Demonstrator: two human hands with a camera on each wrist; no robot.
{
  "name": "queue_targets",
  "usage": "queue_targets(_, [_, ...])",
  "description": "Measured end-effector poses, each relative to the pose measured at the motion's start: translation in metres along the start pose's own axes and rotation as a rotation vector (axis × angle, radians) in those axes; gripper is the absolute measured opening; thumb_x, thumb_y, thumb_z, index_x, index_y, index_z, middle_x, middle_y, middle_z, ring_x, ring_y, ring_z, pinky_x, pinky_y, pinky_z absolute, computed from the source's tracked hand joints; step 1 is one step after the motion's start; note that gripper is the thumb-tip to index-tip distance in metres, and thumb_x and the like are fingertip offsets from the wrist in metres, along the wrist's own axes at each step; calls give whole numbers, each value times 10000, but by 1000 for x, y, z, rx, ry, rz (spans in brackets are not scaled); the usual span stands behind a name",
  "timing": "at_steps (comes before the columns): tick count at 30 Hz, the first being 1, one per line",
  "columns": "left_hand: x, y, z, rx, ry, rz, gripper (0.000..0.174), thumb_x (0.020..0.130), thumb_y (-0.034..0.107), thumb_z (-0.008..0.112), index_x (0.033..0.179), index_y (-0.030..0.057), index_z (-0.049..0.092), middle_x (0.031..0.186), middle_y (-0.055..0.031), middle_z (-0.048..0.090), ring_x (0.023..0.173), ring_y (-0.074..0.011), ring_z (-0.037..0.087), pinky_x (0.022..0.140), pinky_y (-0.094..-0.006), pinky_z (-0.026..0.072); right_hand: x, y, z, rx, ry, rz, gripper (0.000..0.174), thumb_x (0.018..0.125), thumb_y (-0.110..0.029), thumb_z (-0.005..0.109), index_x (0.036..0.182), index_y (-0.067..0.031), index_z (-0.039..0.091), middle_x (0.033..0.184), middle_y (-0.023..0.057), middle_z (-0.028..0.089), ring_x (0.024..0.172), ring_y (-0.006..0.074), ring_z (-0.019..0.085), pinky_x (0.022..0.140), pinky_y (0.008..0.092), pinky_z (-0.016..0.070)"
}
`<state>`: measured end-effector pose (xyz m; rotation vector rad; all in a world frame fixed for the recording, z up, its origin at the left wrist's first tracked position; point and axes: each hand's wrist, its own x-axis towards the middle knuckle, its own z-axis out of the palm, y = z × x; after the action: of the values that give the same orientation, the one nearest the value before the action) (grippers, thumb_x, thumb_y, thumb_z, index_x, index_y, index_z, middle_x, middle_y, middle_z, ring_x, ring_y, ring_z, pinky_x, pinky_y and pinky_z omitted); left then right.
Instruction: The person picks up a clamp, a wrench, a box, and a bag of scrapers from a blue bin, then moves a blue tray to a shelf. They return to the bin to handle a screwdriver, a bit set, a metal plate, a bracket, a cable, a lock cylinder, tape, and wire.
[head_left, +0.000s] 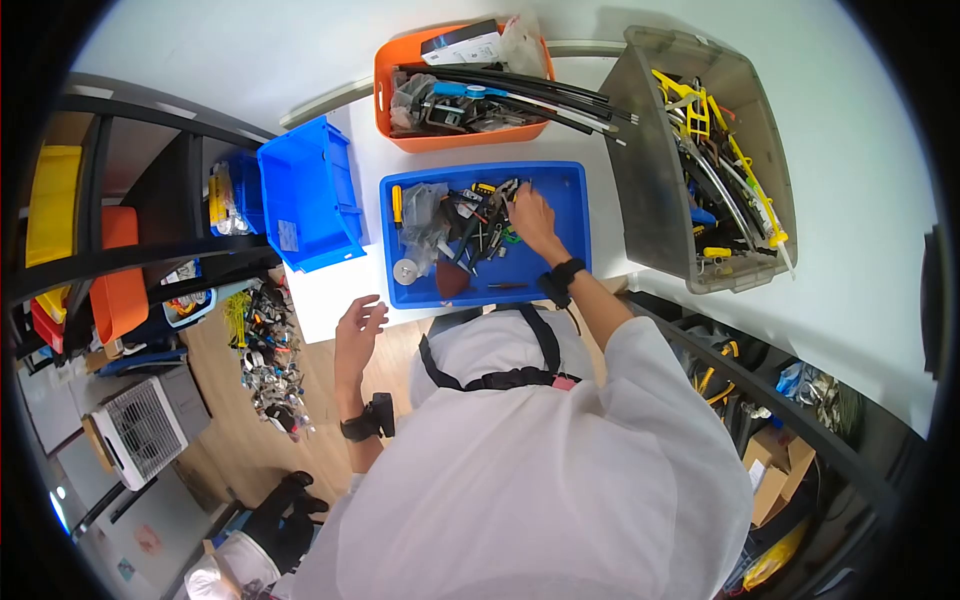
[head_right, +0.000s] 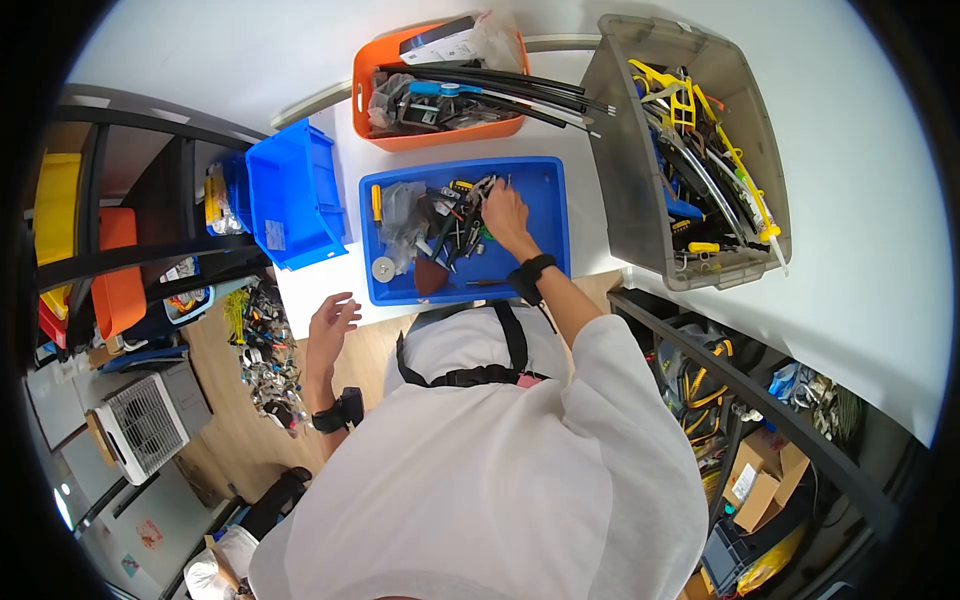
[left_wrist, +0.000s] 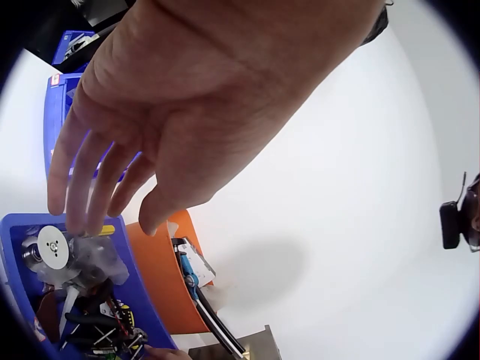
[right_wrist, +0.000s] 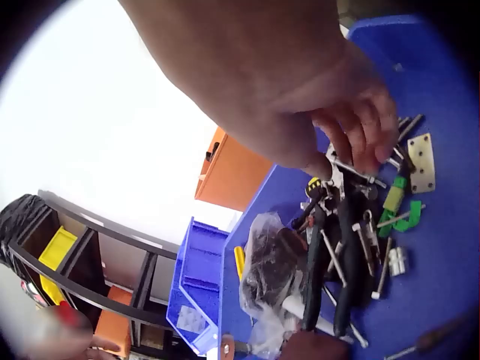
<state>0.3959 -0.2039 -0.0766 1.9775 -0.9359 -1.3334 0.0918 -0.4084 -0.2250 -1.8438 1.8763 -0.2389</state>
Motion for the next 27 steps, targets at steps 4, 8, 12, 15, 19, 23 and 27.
queue_targets(4, [11, -7, 9, 18, -31, 18, 384, 966, 269, 652, 1228, -10, 623, 990, -129, 716, 879, -179, 695, 736, -294, 544, -21, 8, 15, 79, -341, 91, 326, 874, -302, 701, 999, -1, 723, 910, 230, 713, 875, 392, 700, 755, 464, 559])
queue_targets(8, [25, -6, 16, 39, -50, 41, 380, 960, 277, 660, 1211, -6, 634, 973, -119, 717, 858, -167, 695, 718, -288, 534, -43, -5, 34, 225, -471, 34, 408, 860, -384, 731, 810, 21, 731, 741, 159, 717, 695, 283, 713, 693, 398, 561])
queue_targets(12, [30, -3, 20, 62, -67, 68, 381, 958, 280, 662, 1209, -6, 635, 977, -119, 717, 858, -166, 695, 720, -287, 533, -58, -12, 63, 547, -554, 288, 402, 864, -368, 745, 725, 9, 718, 640, 102, 690, 552, 187, 675, 574, 340, 542])
queue_targets(15, [30, -6, 23, 66, -81, 71, 381, 960, 284, 660, 1210, -2, 635, 983, -127, 717, 861, -171, 696, 726, -290, 533, -61, -17, 69, 433, -491, 372, 394, 873, -340, 741, 686, 5, 706, 620, 93, 681, 543, 185, 669, 532, 326, 529])
queue_targets(19, [25, -12, 24, 53, -76, 39, 382, 959, 290, 660, 1211, 5, 636, 991, -136, 717, 872, -180, 699, 735, -295, 535, -58, -10, 77, 383, -439, 355, 437, 880, -379, 728, 672, 4, 697, 626, 106, 683, 548, 215, 673, 566, 365, 542])
queue_targets(23, [20, -18, 20, 71, -59, 38, 387, 955, 295, 665, 1212, 7, 639, 993, -141, 721, 878, -192, 705, 739, -301, 538, -59, -11, 83, 101, -186, 106, 454, 902, -400, 692, 702, 8, 692, 646, 126, 690, 582, 259, 691, 630, 422, 554])
queue_targets(27, [17, -29, 16, 63, -42, 37, 383, 950, 292, 669, 1207, 9, 643, 989, -146, 726, 878, -200, 709, 747, -308, 542, -58, -8, 83, 41, -208, 51, 399, 930, -347, 660, 763, 15, 696, 680, 141, 697, 655, 278, 711, 648, 426, 556])
